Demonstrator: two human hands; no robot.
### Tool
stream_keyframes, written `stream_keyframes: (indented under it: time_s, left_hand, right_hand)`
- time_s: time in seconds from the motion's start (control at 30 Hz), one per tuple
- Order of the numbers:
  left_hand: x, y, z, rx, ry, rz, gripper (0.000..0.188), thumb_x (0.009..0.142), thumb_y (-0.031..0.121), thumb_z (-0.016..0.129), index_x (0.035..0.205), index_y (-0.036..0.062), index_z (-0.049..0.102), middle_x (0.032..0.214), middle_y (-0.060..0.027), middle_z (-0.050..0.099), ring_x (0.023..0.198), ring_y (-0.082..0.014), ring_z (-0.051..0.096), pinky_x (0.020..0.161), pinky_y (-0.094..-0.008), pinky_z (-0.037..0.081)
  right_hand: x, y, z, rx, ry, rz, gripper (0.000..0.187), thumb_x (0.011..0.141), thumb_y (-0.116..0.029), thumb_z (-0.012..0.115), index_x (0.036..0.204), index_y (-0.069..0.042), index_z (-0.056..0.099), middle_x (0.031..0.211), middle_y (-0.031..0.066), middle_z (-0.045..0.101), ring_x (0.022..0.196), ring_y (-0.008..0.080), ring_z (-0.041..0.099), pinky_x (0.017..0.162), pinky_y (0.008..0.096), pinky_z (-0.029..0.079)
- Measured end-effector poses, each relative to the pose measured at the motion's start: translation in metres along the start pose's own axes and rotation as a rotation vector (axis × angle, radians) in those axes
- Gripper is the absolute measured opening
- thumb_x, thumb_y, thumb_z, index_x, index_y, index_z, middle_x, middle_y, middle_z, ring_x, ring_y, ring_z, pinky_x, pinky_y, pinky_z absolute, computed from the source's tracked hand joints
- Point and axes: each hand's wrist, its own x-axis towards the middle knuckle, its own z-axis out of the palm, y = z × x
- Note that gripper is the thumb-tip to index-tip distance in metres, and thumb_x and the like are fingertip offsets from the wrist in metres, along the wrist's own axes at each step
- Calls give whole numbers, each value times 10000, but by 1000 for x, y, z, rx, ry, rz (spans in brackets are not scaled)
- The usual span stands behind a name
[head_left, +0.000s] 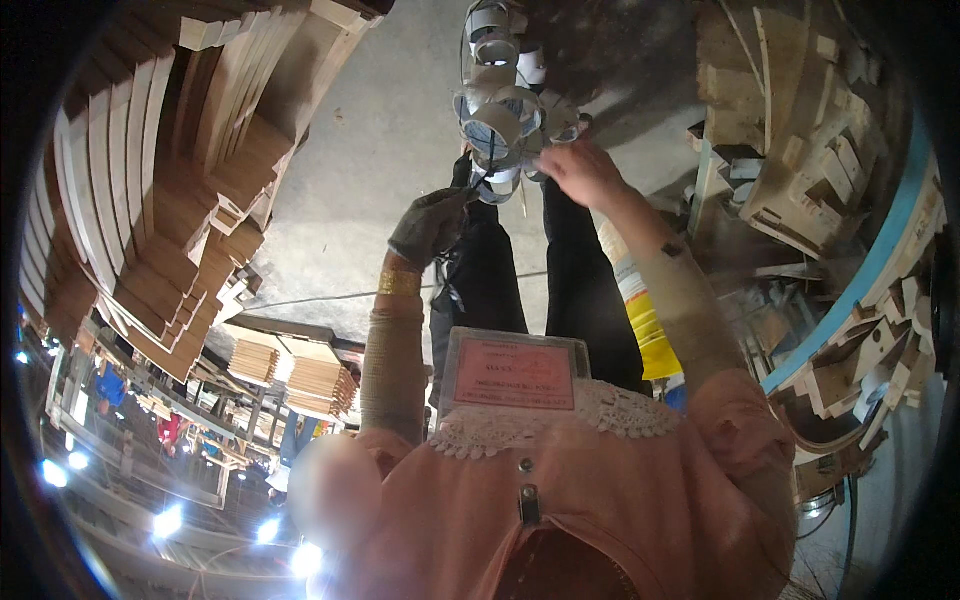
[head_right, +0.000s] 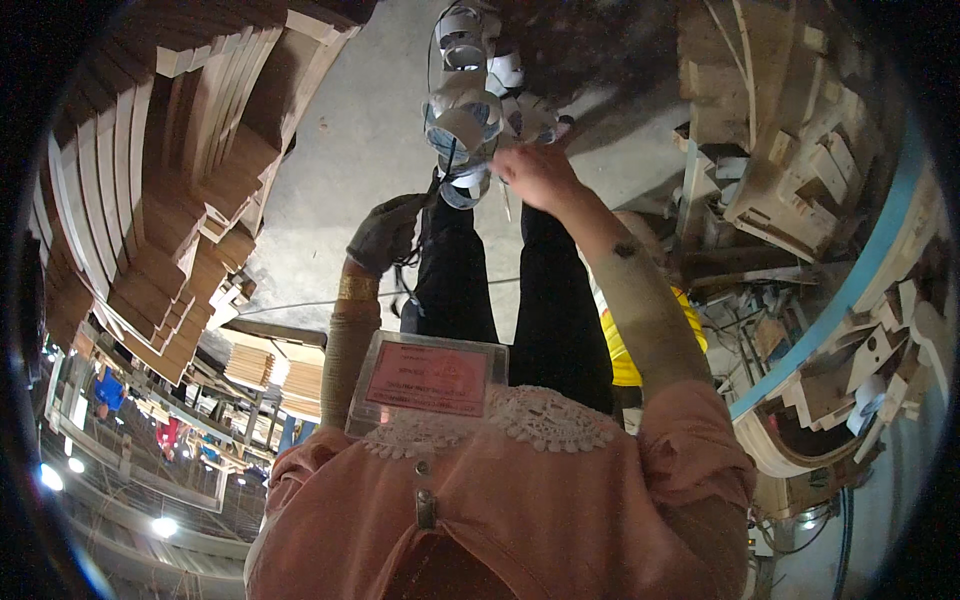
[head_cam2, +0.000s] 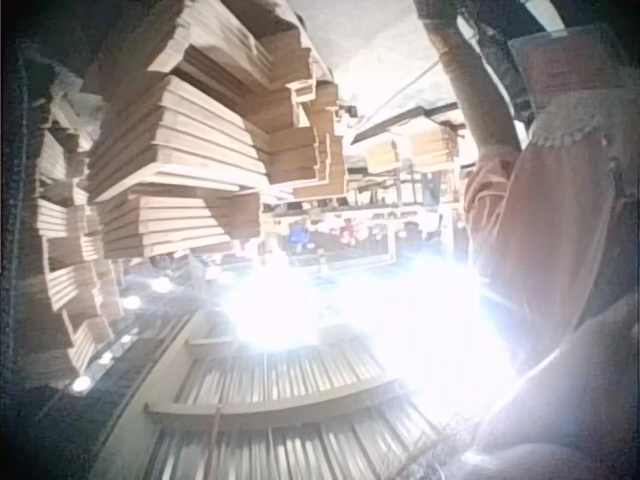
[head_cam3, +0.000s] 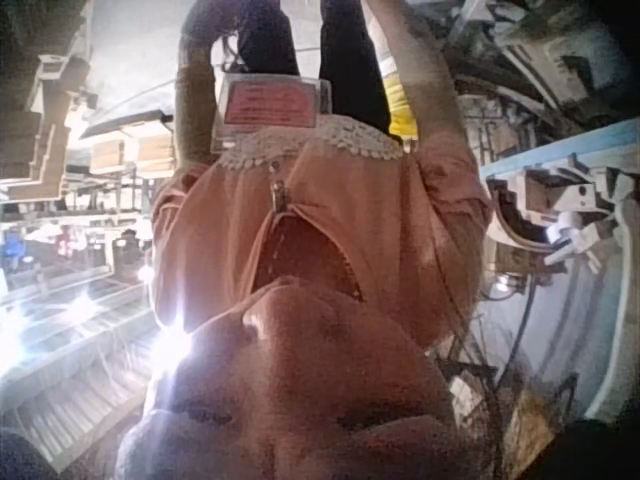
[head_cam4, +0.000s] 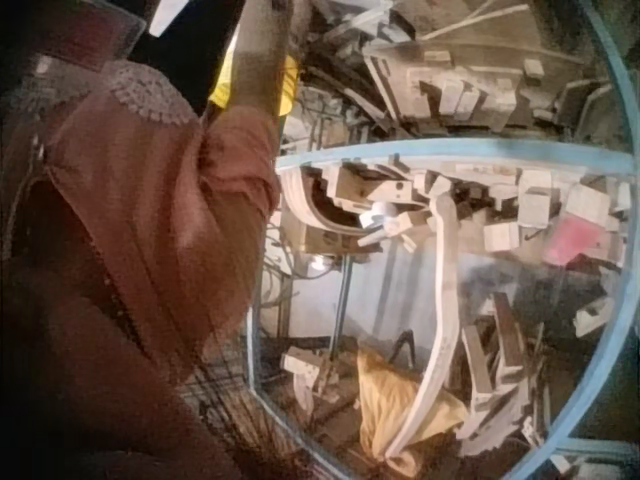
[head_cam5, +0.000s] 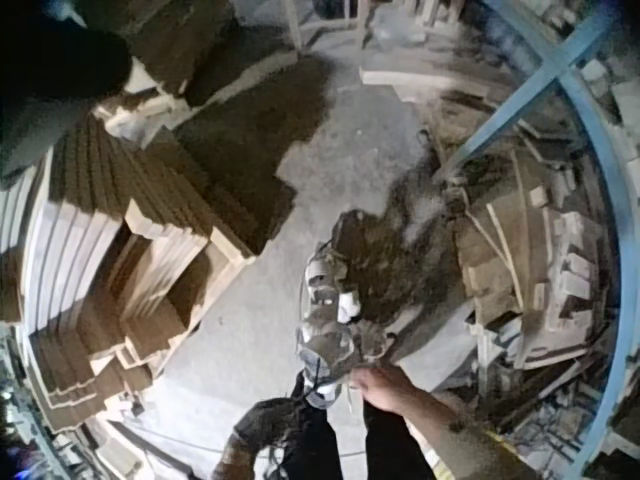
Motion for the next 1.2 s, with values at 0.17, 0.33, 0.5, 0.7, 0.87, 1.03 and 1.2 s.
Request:
stream_keyframes:
  time_s: [0.17,0.33,0.5,0.7,0.87,1.03,1.2]
  left_hand:
    - [15,-40,43,-128,13,295,264,852,132,494,1073,-8,525,667,50,483,520,-23,413,441,-166,319]
    - [4,-34,52,13,-22,395,215,820,77,550,997,-44,560,762,3,577,680,-60,508,595,-194,424]
    - [12,-30,80,216,438,736,195,829,149,537,894,-23,603,649,12,551,535,-29,442,463,-171,339]
    - [-2,-32,61,-331,622,462,130,811,147,512,766,40,570,451,37,344,344,-51,298,318,-214,207]
    - [1,-35,47,-334,555,471,133,822,162,506,784,49,564,467,61,326,360,-30,275,329,-202,199]
    - [-2,-44,35,-64,668,566,144,843,163,501,799,50,579,485,63,366,369,-16,294,330,-189,197]
    - [2,-49,28,102,695,620,147,851,161,502,806,48,583,499,68,384,376,-9,295,335,-184,205]
  right_hand:
    - [-39,-54,-7,-77,-221,-377,122,783,-161,508,752,-54,557,789,103,583,744,278,576,629,387,449]
    - [-6,-72,-61,90,-306,-204,223,789,-235,544,699,-39,598,664,133,592,623,258,588,568,359,434]
    - [37,-62,-77,292,-260,-181,239,770,-262,573,735,-30,620,634,77,581,567,148,528,567,300,423]
    - [32,-54,-140,772,1013,-94,107,792,-158,571,794,-50,564,700,51,554,644,143,540,592,289,437]
    - [13,-60,19,465,201,-333,90,757,-72,580,839,-58,612,815,71,534,841,207,519,750,302,417]
    - [18,-71,65,491,205,-327,115,726,-62,611,840,-52,623,868,76,511,856,223,506,732,319,420]
    - [14,-72,71,499,261,-239,108,754,-62,588,855,-52,626,891,70,510,880,217,502,748,316,416]
